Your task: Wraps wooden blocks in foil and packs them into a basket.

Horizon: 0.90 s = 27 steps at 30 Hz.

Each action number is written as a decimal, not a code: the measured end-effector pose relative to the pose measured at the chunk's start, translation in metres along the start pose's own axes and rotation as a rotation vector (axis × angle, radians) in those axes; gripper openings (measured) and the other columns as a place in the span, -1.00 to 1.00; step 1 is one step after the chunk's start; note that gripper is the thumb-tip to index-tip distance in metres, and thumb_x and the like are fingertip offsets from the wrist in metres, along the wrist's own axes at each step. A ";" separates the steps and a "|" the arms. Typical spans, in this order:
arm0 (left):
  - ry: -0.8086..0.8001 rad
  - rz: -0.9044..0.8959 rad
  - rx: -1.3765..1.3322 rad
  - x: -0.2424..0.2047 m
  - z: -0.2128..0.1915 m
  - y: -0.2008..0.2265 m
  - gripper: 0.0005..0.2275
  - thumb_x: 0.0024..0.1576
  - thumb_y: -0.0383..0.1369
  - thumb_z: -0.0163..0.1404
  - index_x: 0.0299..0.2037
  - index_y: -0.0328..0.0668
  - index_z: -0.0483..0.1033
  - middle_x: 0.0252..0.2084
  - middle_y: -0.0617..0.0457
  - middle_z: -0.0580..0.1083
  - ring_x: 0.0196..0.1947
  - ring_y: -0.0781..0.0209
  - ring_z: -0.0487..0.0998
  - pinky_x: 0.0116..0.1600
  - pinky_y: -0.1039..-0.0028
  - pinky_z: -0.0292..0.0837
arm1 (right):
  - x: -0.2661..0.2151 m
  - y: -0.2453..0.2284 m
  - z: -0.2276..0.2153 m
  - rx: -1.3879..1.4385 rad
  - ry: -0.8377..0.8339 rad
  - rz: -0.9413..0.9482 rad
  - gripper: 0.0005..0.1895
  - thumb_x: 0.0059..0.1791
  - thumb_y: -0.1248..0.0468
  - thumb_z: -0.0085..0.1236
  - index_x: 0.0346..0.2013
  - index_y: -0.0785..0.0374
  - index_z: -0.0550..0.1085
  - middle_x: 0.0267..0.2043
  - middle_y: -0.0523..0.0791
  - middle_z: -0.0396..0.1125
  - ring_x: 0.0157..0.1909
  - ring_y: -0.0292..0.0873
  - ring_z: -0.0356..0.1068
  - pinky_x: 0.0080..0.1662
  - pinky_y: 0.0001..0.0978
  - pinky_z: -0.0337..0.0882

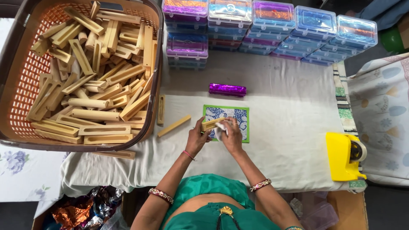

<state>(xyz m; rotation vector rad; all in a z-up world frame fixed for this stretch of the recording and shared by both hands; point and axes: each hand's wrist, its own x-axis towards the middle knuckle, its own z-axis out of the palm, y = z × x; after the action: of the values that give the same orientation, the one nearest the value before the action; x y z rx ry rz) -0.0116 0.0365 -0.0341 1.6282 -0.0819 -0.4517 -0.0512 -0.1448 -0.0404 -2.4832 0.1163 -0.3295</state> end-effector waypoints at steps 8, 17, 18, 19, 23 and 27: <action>-0.042 0.071 0.081 0.005 0.004 -0.014 -0.60 0.14 -0.63 -0.09 0.20 -0.28 0.25 -0.33 -0.16 0.62 -0.43 0.17 0.70 -0.30 0.43 0.66 | 0.007 -0.045 -0.014 0.087 -0.024 -0.203 -0.60 -0.19 0.50 0.21 -0.07 0.24 0.49 0.04 -0.14 0.39 0.06 0.00 0.43 0.05 -0.17 0.47; -0.056 0.055 0.181 -0.001 -0.003 -0.011 -0.71 0.19 -0.50 0.00 0.10 -0.29 0.27 -0.42 -0.13 0.58 -0.49 0.15 0.68 -0.38 0.40 0.59 | 0.027 0.008 0.007 -0.093 -0.077 -0.041 -0.83 -0.11 0.35 0.30 -0.25 0.06 0.62 0.05 -0.17 0.32 -0.02 -0.13 0.42 -0.06 -0.32 0.52; -0.061 0.051 0.206 -0.002 -0.005 -0.012 -0.71 0.20 -0.47 0.01 0.10 -0.27 0.27 -0.42 -0.12 0.58 -0.48 0.15 0.67 -0.38 0.39 0.57 | 0.030 0.019 0.010 -0.155 -0.099 0.041 -0.85 -0.10 0.31 0.31 -0.25 0.05 0.63 0.05 -0.17 0.32 -0.03 -0.13 0.40 -0.08 -0.30 0.51; -0.057 0.052 0.206 -0.002 -0.005 -0.010 -0.71 0.20 -0.47 0.01 0.10 -0.27 0.27 -0.42 -0.12 0.58 -0.48 0.15 0.67 -0.38 0.39 0.57 | 0.031 0.022 0.013 -0.154 -0.099 0.037 -0.85 -0.10 0.31 0.31 -0.25 0.05 0.63 0.05 -0.17 0.32 -0.03 -0.13 0.40 -0.08 -0.30 0.51; -0.054 0.030 0.247 -0.002 -0.003 -0.007 -0.71 0.22 -0.42 0.03 0.09 -0.26 0.27 -0.42 -0.14 0.58 -0.47 0.11 0.67 -0.35 0.35 0.53 | 0.027 0.018 0.017 -0.219 -0.089 0.105 -0.82 -0.10 0.29 0.30 -0.21 0.06 0.63 0.01 -0.19 0.36 0.01 -0.12 0.40 -0.06 -0.26 0.49; -0.050 0.052 0.270 0.000 -0.002 -0.007 -0.76 0.24 -0.42 0.02 0.03 -0.27 0.27 -0.42 -0.14 0.59 -0.48 0.09 0.66 -0.36 0.32 0.52 | 0.014 0.005 0.025 -0.093 -0.060 -0.064 -0.81 -0.11 0.36 0.26 -0.20 0.12 0.60 -0.03 -0.16 0.40 0.03 -0.12 0.42 0.02 -0.27 0.50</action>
<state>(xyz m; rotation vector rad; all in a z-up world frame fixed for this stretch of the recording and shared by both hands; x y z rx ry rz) -0.0121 0.0390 -0.0411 1.8747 -0.2305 -0.4566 -0.0309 -0.1365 -0.0598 -2.5906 0.0278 -0.2814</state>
